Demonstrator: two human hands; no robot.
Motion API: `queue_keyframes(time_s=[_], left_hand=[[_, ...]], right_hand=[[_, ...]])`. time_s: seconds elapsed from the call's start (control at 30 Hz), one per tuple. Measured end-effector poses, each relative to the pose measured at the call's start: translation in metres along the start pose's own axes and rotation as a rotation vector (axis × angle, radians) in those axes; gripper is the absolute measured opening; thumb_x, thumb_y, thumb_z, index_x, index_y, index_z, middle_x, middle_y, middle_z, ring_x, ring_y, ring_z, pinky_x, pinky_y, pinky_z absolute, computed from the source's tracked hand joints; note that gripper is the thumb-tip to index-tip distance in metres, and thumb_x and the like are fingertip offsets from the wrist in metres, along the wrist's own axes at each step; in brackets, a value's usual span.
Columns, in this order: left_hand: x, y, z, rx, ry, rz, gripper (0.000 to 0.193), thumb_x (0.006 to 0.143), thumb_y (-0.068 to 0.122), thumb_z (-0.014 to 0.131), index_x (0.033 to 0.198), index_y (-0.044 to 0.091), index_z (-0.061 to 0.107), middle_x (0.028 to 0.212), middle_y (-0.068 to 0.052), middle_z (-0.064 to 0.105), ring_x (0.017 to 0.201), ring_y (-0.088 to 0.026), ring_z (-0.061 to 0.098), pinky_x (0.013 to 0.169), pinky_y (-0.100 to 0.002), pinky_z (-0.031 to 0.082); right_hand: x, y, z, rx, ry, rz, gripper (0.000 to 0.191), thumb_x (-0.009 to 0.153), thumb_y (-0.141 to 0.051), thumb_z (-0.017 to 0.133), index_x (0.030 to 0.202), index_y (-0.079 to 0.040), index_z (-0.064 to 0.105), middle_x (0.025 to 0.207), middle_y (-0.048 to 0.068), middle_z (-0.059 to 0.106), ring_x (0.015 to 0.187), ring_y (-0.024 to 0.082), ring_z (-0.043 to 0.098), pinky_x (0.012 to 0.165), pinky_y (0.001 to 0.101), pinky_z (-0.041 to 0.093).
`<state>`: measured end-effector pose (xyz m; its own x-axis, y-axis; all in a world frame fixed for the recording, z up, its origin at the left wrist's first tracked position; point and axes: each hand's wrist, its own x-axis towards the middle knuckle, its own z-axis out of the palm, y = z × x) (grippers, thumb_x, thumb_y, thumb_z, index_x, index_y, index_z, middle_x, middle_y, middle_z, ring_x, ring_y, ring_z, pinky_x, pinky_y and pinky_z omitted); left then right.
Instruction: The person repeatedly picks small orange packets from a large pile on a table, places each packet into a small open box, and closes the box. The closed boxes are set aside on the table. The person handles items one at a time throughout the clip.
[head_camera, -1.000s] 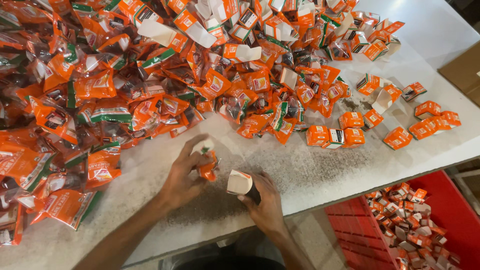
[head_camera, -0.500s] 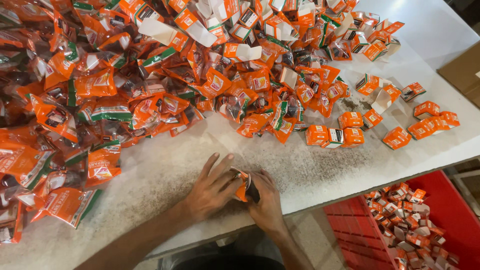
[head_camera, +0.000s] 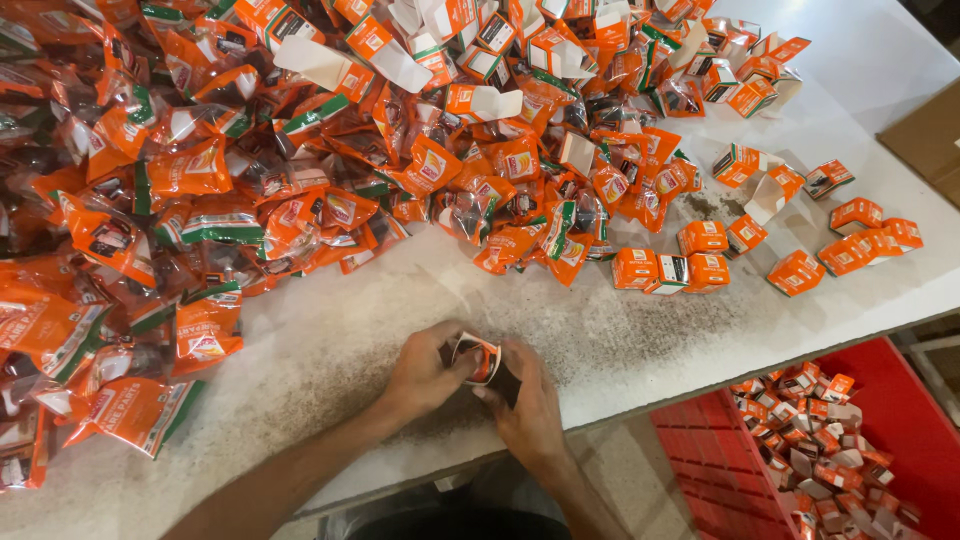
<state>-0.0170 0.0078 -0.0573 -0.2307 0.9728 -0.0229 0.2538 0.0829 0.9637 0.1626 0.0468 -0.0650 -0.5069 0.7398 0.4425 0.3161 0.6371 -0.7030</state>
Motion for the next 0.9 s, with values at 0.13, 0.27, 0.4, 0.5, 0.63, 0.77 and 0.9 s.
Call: queue_keyframes(time_s=[0.13,0.27,0.4,0.5,0.63,0.77,0.9], left_hand=[[0.010,-0.013,0.004,-0.041,0.059,0.052,0.007,0.085,0.006,0.069,0.091,0.003,0.068,0.072,-0.004,0.068,0.066,-0.010,0.063,0.059,-0.030,0.052],[0.010,-0.017,0.006,-0.066,0.062,0.065,0.005,0.085,0.003,0.068,0.090,0.003,0.069,0.074,-0.005,0.068,0.066,-0.009,0.065,0.058,-0.028,0.052],[0.006,-0.015,0.006,-0.197,0.095,0.095,0.005,0.086,0.003,0.066,0.090,0.002,0.067,0.077,-0.004,0.070,0.068,-0.008,0.067,0.058,-0.027,0.053],[0.005,-0.013,0.006,-0.246,0.074,0.041,0.004,0.088,0.004,0.067,0.090,0.002,0.068,0.073,-0.006,0.071,0.065,-0.010,0.066,0.054,-0.027,0.051],[0.004,-0.010,0.007,-0.256,0.061,-0.013,0.007,0.088,0.006,0.066,0.093,0.001,0.065,0.072,-0.008,0.070,0.054,-0.011,0.064,0.042,-0.028,0.049],[0.002,-0.003,0.003,-0.286,0.038,-0.108,0.010,0.092,0.010,0.065,0.095,0.000,0.063,0.070,-0.010,0.070,0.047,-0.013,0.061,0.035,-0.028,0.045],[0.003,0.005,-0.005,-0.214,-0.024,-0.068,0.013,0.092,0.013,0.067,0.097,0.002,0.064,0.072,-0.008,0.071,0.052,-0.011,0.065,0.037,-0.026,0.050]], right_hand=[[-0.003,0.000,0.001,0.034,-0.018,0.060,0.063,0.079,-0.009,0.084,0.133,0.000,0.052,0.129,0.023,0.066,0.119,0.042,0.064,0.097,0.0469,0.053],[-0.002,-0.009,-0.001,-0.071,-0.038,-0.106,0.064,0.081,-0.001,0.077,0.140,0.004,0.052,0.126,0.024,0.068,0.119,0.042,0.066,0.099,0.0472,0.053],[-0.001,-0.018,-0.002,-0.219,-0.011,-0.242,0.066,0.084,0.004,0.071,0.145,0.010,0.045,0.126,0.028,0.066,0.120,0.044,0.065,0.102,0.0499,0.051],[0.000,-0.021,-0.004,-0.286,-0.025,-0.292,0.066,0.083,0.006,0.068,0.145,0.011,0.045,0.127,0.028,0.066,0.119,0.044,0.065,0.103,0.0497,0.052],[-0.002,-0.023,-0.004,-0.413,-0.015,-0.390,0.062,0.084,0.007,0.067,0.142,0.013,0.046,0.131,0.030,0.064,0.118,0.041,0.067,0.103,0.0492,0.053],[-0.003,-0.023,-0.004,-0.414,0.055,-0.472,0.058,0.089,0.003,0.070,0.142,0.010,0.049,0.134,0.028,0.063,0.116,0.037,0.070,0.100,0.0461,0.056],[-0.004,-0.022,-0.004,-0.407,0.036,-0.394,0.059,0.085,0.002,0.071,0.140,0.010,0.051,0.132,0.028,0.064,0.112,0.038,0.070,0.093,0.0460,0.057]])
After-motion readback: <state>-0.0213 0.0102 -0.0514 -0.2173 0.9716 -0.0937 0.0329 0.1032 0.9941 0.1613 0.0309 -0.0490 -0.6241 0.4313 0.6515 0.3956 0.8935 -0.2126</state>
